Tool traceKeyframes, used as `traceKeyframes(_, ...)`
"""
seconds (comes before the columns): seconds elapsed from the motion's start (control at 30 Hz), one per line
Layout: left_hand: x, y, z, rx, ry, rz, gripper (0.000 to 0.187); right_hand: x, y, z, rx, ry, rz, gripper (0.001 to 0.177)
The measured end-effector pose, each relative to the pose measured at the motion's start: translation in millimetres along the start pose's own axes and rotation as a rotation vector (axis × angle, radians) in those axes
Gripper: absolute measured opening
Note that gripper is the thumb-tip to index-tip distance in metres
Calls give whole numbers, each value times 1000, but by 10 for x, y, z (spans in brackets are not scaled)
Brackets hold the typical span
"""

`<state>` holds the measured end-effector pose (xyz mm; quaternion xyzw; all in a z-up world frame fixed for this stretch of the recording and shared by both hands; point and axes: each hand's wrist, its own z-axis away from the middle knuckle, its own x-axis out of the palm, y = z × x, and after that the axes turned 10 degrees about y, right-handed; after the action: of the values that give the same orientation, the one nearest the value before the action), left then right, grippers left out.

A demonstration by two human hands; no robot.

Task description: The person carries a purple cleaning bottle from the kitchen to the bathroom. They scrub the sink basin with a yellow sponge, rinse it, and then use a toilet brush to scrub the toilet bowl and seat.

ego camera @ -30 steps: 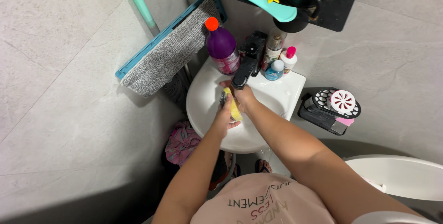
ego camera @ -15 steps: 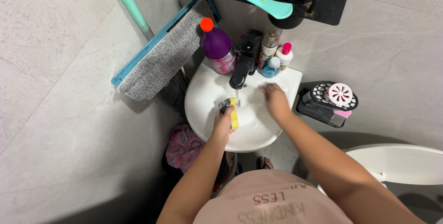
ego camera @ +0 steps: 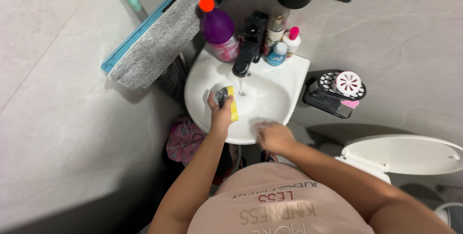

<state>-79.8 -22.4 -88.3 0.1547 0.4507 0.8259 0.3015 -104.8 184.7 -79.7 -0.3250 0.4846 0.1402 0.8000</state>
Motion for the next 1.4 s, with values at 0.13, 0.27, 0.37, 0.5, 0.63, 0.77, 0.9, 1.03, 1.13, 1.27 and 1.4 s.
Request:
traceKeyframes(0.13, -265, 307, 208, -51, 30, 81, 83, 98, -1, -1048, 203, 14, -732, 31)
traceKeyframes(0.27, -553, 498, 387, -119, 68, 97, 75, 85, -78, -1974, 558, 12, -1466, 27)
traceKeyframes(0.37, -701, 557, 523, -167, 109, 129, 75, 149, -197, -2331, 478, 173, -1560, 28)
traceKeyframes(0.5, -893, 516, 651, -141, 102, 213, 74, 403, -193, -2639, 621, 137, -1854, 26)
traceKeyframes(0.63, -993, 442, 631, -141, 93, 269, 74, 1028, -275, -2735, -184, 286, -984, 45)
traceKeyframes(0.77, -1023, 358, 571, -115, 52, 286, 71, 1381, -551, -1882, -821, -65, -1011, 99)
traceKeyframes(0.9, -1041, 309, 570, -114, 11, 340, 70, 455, -46, -1209, -622, -512, -55, 70)
traceKeyframes(1.03, -999, 319, 540, -105, 9, 343, 69, 133, 78, -1312, -574, -458, 306, 60)
traceKeyframes(1.13, -909, 362, 536, -129, 15, 343, 70, 557, -287, -1455, -560, -229, 148, 57)
traceKeyframes(1.27, -803, 420, 485, -158, 1, 243, 72, 506, -476, -2003, -584, -47, 57, 66)
traceKeyframes(1.4, -681, 446, 403, -111, -11, 212, 73, 161, -221, -2368, -473, -58, 519, 63)
